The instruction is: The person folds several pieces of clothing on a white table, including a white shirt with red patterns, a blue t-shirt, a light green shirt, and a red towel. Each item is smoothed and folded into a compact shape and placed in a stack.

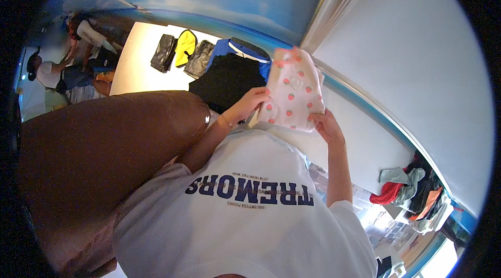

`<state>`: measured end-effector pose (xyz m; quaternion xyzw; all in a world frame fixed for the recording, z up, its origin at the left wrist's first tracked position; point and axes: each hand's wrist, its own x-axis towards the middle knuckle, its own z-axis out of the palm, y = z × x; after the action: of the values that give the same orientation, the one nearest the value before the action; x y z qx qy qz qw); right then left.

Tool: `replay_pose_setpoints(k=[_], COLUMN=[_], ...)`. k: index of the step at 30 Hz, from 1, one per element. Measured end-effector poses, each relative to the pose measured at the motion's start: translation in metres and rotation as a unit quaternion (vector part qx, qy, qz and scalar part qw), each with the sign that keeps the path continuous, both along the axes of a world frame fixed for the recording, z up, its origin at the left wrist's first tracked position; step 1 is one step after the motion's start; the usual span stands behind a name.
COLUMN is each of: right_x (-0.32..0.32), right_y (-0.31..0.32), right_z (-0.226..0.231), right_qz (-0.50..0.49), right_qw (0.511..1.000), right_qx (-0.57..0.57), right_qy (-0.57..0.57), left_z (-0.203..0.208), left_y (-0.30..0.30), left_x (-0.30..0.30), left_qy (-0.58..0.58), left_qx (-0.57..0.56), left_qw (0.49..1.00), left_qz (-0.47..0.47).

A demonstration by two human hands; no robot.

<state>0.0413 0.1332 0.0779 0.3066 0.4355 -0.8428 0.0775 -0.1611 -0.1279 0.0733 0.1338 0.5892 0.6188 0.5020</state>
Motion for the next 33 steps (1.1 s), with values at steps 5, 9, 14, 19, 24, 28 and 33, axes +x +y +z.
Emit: replay_pose_setpoints(k=[5,9,14,19,24,28,33], right_x=[0.053,0.024,-0.069,-0.135,-0.148,-0.150,-0.157], right_y=[-0.003,-0.034,-0.072,-0.138,-0.169,-0.180,-0.171], right_z=[-0.063,-0.065,-0.086,-0.118,-0.089,-0.068,0.010], right_qz=[0.073,0.042,0.114,0.231,0.207,0.061,0.000], right_qw=[0.935,0.701,0.920,0.959,0.952,0.995,0.975], right_qx=[0.316,0.702,0.372,0.141,0.182,0.005,-0.223], right_qy=[-0.147,-0.118,0.051,-0.085,-0.133,-0.081,0.022], left_z=[-0.053,-0.016,-0.071,-0.047,-0.033,-0.041,-0.075], left_y=[-0.004,-0.056,-0.147,-0.152,-0.165,-0.161,-0.172], left_x=[0.001,-0.040,-0.091,-0.098,-0.107,-0.110,-0.122], left_qy=[0.226,0.325,0.580,0.456,0.436,0.478,0.620], left_qx=[-0.106,-0.111,-0.328,-0.507,-0.505,-0.463,-0.331], left_qw=[0.968,0.912,0.703,0.722,0.736,0.732,0.686], left_qz=[0.005,0.224,0.249,0.112,0.117,0.143,0.188])
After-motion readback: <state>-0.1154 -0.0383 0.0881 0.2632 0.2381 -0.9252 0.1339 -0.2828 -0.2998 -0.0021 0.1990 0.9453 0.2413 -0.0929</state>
